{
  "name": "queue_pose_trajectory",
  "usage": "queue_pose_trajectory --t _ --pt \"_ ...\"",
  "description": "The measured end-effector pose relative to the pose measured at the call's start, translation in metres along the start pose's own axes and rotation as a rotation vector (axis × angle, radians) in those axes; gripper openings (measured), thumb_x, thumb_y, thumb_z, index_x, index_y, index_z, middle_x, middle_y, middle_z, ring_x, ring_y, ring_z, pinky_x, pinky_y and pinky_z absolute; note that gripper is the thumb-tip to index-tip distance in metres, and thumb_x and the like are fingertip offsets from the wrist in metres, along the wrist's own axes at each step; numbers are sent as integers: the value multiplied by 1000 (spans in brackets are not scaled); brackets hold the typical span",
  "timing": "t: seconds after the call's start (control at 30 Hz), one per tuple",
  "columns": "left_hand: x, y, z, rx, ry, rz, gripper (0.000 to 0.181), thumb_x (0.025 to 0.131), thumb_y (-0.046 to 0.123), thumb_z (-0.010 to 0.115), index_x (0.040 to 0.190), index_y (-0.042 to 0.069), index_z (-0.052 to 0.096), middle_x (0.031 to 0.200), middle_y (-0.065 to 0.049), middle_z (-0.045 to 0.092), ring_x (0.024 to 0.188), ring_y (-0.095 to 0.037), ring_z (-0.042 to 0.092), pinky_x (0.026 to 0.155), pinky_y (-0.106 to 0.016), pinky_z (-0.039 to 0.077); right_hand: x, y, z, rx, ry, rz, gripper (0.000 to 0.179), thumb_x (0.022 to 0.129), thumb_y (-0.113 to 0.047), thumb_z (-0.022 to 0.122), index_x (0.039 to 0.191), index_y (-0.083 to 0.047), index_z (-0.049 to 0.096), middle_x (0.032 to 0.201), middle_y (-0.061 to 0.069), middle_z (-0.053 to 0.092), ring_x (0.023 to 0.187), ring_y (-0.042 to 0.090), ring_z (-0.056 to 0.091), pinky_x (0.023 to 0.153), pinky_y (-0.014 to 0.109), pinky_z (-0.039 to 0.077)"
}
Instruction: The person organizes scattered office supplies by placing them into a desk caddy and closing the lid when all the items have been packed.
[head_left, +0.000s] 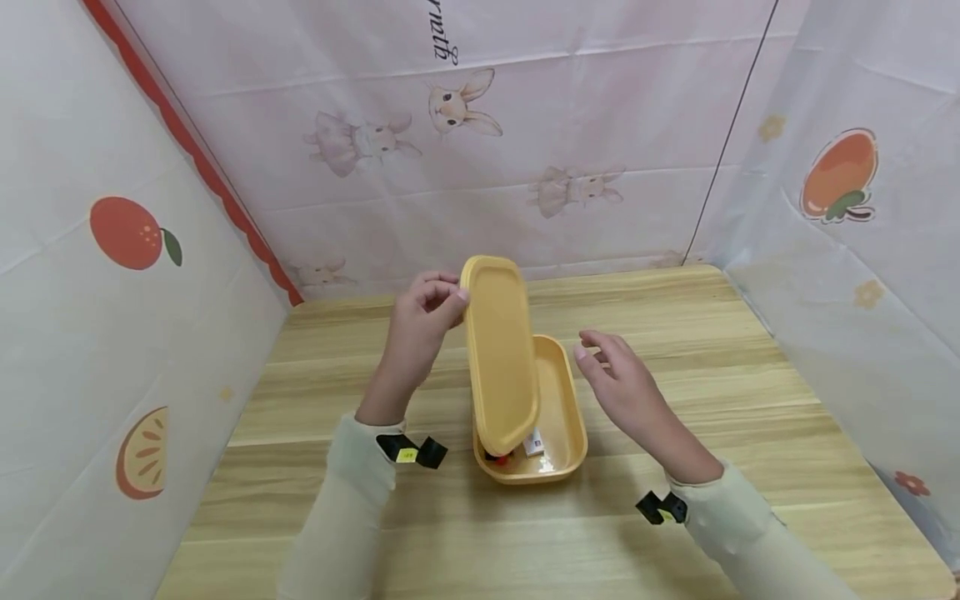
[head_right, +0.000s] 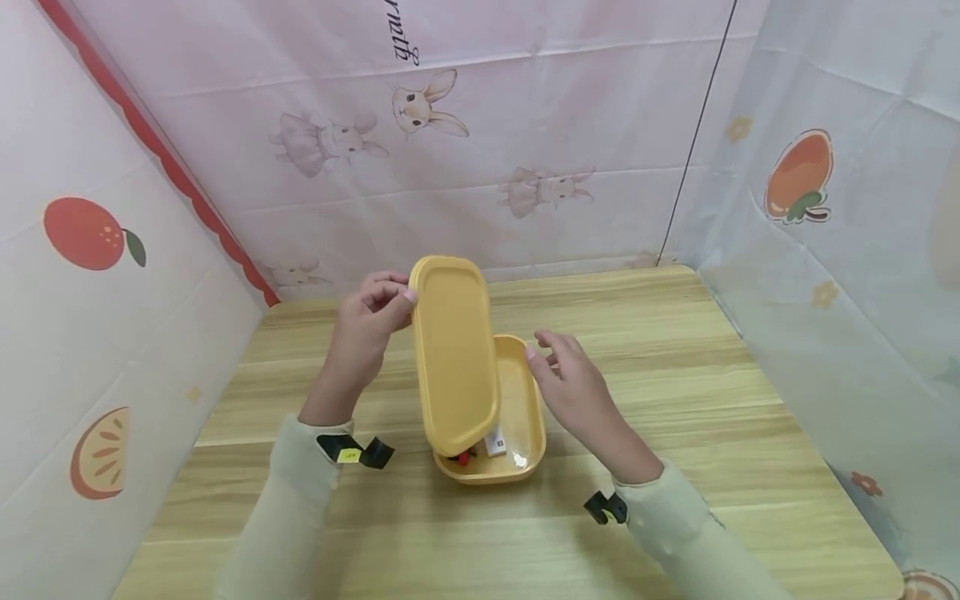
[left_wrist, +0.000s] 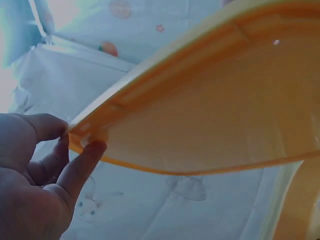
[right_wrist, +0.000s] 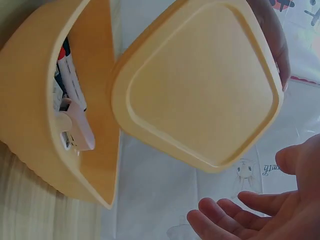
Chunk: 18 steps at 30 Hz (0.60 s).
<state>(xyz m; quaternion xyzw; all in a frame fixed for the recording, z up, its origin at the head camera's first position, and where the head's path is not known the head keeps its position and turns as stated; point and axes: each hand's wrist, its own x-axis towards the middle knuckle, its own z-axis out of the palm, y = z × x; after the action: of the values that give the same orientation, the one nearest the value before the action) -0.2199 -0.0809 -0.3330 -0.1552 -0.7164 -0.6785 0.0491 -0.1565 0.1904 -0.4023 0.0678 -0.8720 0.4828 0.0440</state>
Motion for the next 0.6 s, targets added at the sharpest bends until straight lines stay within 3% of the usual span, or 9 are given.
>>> queue_pose_trajectory --t 0.13,0.3,0.43,0.6 --pt "-8 -23 -2 -181 32 -44 16 96 10 65 92 -6 67 121 -7 51 113 -19 55 84 -29 60 -1 5 3 40 -27 17 64 105 -52 43 150 -7 44 147 14 48 125 32 53 106 52 46" --pt "-16 -50 -2 -394 85 -39 15 96 3 63 83 1 70 114 -7 51 115 -18 49 76 -26 60 -5 15 10 63 -53 52 65 105 -52 43 151 -7 42 149 17 45 128 34 52 107 55 45" --pt "-20 -68 -2 -527 133 -49 18 96 1 61 83 3 73 111 -6 51 105 -13 54 71 -22 59 -11 24 18 69 -82 94 63 105 -51 44 153 -10 40 147 17 48 129 37 53 104 57 46" --pt "-24 -87 -2 -639 155 -71 20 98 0 58 82 1 70 111 -6 51 91 -12 62 74 -20 59 -17 29 25 94 -99 153 59 105 -46 47 153 -11 40 142 17 53 125 37 58 100 52 50"
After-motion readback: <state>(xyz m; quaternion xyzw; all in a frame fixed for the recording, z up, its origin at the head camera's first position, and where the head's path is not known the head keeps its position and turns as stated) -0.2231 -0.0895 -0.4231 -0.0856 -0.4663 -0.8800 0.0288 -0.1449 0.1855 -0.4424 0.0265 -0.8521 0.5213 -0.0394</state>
